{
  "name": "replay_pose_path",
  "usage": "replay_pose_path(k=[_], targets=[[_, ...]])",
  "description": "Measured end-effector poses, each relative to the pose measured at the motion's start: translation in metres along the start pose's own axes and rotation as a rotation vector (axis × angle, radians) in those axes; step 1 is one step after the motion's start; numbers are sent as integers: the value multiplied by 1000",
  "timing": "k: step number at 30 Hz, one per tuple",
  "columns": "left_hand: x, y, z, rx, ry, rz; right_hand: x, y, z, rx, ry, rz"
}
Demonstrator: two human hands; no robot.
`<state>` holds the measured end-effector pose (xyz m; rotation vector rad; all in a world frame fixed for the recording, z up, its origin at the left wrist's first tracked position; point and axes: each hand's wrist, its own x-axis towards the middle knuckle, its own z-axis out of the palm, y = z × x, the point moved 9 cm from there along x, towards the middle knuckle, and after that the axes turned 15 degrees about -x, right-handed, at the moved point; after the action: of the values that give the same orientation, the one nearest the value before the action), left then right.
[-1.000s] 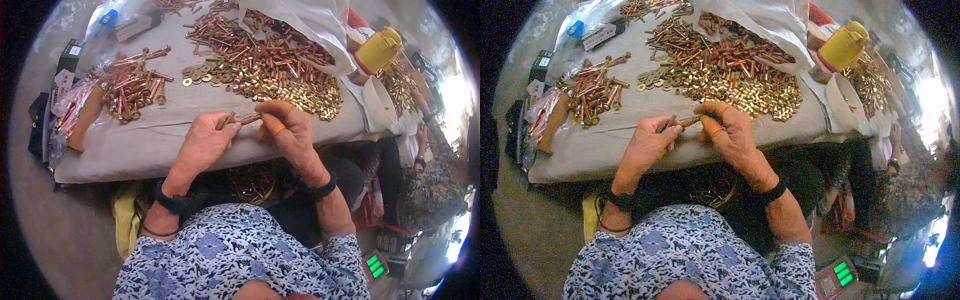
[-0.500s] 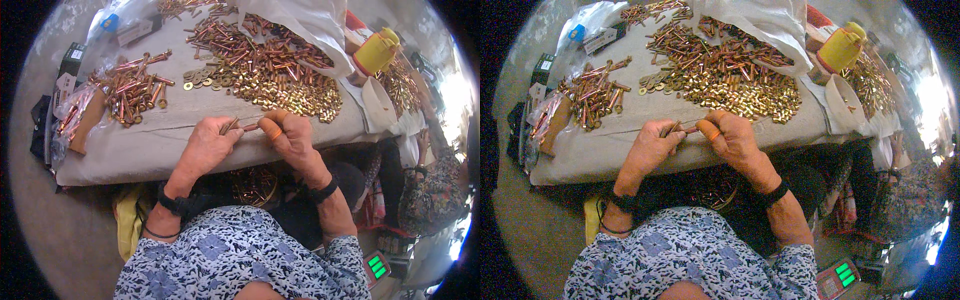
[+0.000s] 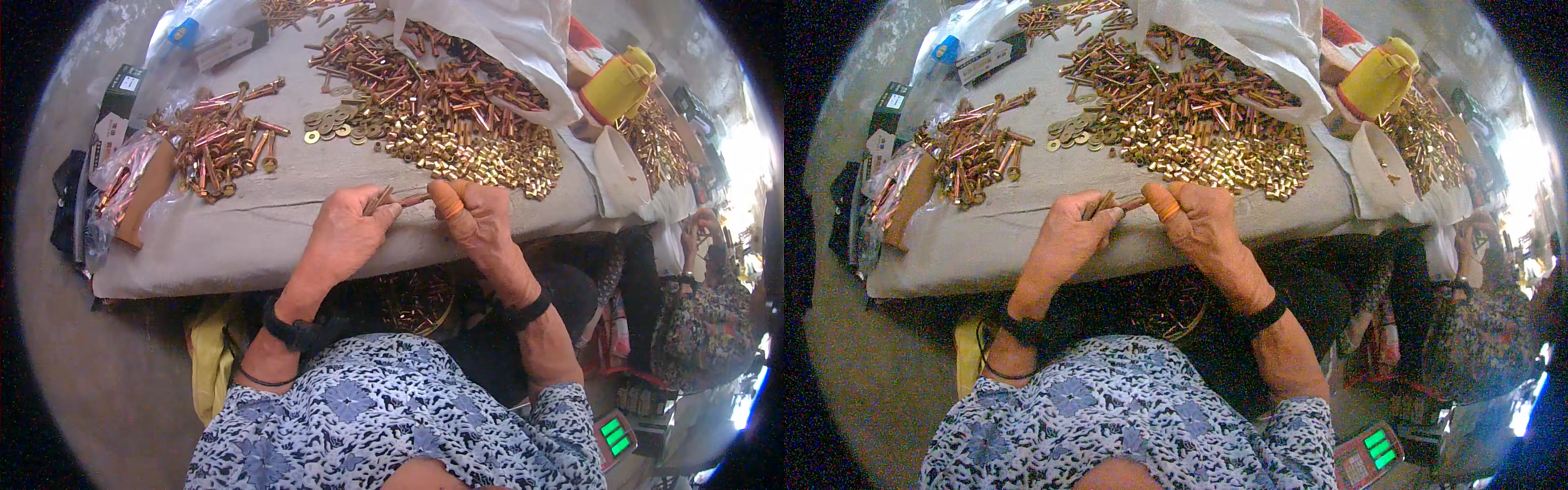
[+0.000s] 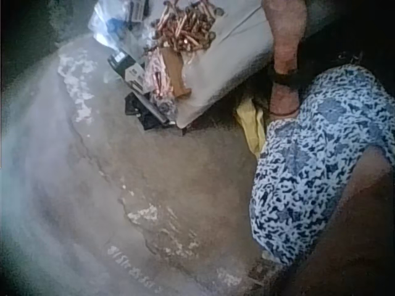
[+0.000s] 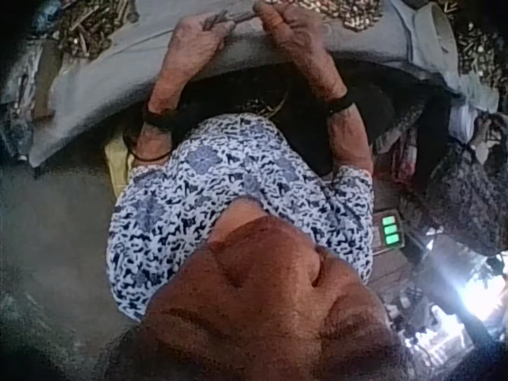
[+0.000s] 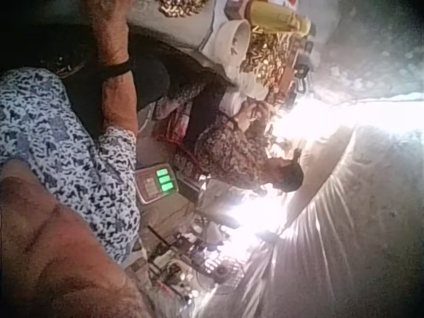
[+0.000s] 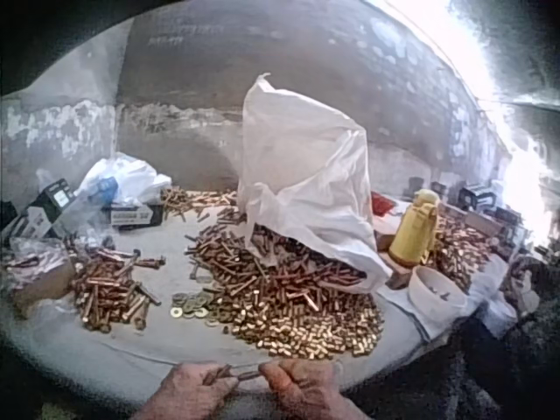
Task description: Manually assembling small metal components by sliding washers and other fasteners onto bolts.
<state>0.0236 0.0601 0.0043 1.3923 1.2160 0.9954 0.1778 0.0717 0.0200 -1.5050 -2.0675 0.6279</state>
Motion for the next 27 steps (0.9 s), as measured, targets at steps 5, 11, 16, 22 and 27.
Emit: replay_pose_path(k=[5,11,16,22,27], targets=[[1,-2,0,-40,-1,-43,-3,-16,-17,182,369,-233],[2,-3,-1,-7,-2,24,1,-3,-14,-24,221,-142],[0,-2,0,-27,-6,-49,-11,-39,-30,-14,498,-491],[-2,-2,-1,-57,-30,-67,-7,-16,-25,-29,349,-322],[1,-3,2,-82,-62,-20,-12,-46,-29,1,466,-558]])
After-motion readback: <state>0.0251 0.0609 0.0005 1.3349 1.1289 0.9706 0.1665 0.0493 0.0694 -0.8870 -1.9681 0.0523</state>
